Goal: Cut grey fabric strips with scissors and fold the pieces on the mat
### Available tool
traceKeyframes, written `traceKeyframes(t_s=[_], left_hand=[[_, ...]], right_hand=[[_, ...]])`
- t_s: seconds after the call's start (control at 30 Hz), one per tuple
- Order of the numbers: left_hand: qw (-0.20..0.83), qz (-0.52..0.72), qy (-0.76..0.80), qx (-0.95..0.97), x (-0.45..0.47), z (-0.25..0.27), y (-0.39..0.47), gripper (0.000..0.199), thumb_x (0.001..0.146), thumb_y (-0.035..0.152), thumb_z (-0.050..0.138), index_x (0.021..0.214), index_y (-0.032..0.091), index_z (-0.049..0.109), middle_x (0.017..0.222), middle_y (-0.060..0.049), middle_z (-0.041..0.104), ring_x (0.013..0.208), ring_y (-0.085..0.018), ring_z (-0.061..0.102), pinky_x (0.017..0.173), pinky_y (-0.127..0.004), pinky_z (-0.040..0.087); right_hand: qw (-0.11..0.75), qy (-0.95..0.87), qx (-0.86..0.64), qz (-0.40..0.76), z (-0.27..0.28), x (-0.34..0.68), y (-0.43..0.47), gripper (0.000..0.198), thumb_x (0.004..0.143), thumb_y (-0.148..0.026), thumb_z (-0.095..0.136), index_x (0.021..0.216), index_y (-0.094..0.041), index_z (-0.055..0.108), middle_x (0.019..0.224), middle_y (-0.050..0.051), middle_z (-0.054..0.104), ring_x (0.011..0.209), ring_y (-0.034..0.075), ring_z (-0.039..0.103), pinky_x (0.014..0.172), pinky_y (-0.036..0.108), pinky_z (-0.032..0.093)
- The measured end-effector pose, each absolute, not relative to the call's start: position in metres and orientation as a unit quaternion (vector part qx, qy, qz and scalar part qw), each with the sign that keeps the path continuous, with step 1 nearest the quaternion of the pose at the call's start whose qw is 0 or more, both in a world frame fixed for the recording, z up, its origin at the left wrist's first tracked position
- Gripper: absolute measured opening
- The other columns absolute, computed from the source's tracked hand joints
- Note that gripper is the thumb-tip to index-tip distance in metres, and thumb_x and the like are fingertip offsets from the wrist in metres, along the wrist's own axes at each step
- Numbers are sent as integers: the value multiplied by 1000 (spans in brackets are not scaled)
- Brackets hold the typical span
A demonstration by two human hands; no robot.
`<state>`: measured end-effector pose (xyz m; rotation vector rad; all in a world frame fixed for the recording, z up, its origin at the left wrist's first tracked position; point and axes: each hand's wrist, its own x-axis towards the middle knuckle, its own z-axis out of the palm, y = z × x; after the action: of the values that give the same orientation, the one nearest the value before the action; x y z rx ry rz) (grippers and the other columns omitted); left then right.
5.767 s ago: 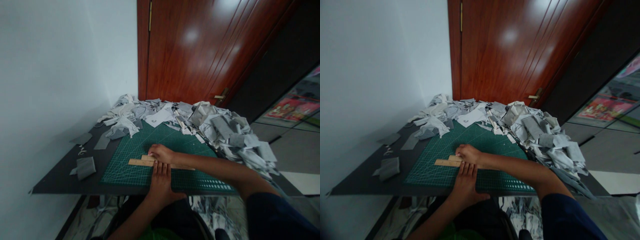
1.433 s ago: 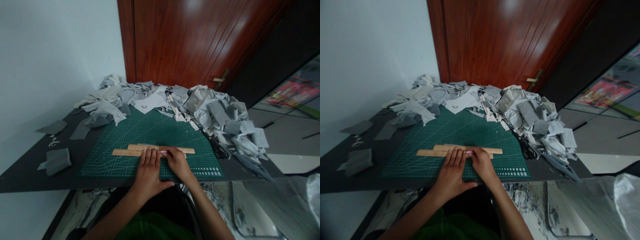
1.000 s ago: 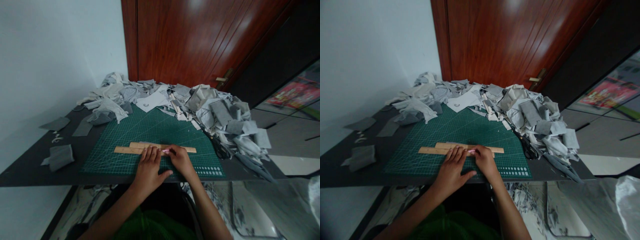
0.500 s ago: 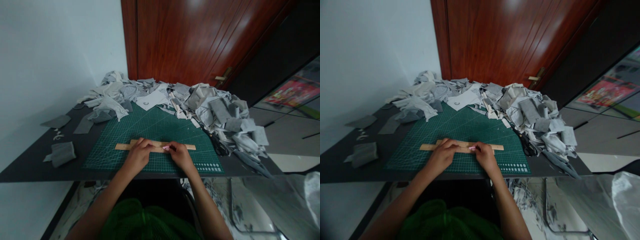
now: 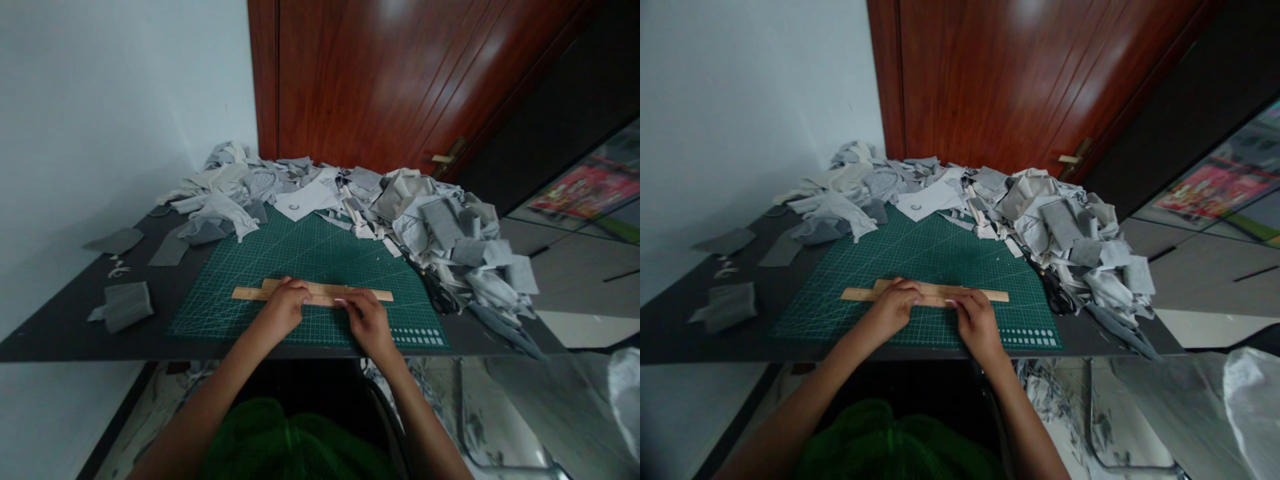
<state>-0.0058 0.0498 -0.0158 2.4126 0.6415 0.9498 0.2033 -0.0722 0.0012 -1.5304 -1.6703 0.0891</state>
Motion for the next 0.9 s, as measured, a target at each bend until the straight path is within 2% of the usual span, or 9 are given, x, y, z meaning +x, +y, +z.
traceKeyframes(t_s=[0.17, 0.4, 0.9], left_hand=[[257, 352, 225, 871, -4, -20, 54, 32, 80, -10, 51, 76, 18, 64, 85, 0, 69, 84, -18, 60, 82, -34, 42], [259, 359, 227, 867, -4, -20, 52, 33, 80, -11, 52, 79, 18, 66, 88, -1, 69, 86, -19, 59, 82, -33, 42], [268, 353, 245, 862, -5, -17, 49, 34, 76, -12, 52, 79, 19, 67, 89, -2, 69, 89, -20, 58, 83, -35, 45]], right_hand=[[346, -724, -597, -12, 5, 211, -89, 35, 96, -4, 50, 114, -21, 74, 104, 12, 71, 99, 29, 64, 88, 43, 53], [275, -761, -584, -70, -3, 218, -89, 33, 96, -3, 50, 111, -18, 75, 104, 14, 73, 92, 30, 62, 83, 44, 50], [247, -776, -571, -105, -1, 219, -90, 35, 94, 1, 50, 114, -15, 73, 102, 13, 73, 93, 29, 62, 84, 43, 50]])
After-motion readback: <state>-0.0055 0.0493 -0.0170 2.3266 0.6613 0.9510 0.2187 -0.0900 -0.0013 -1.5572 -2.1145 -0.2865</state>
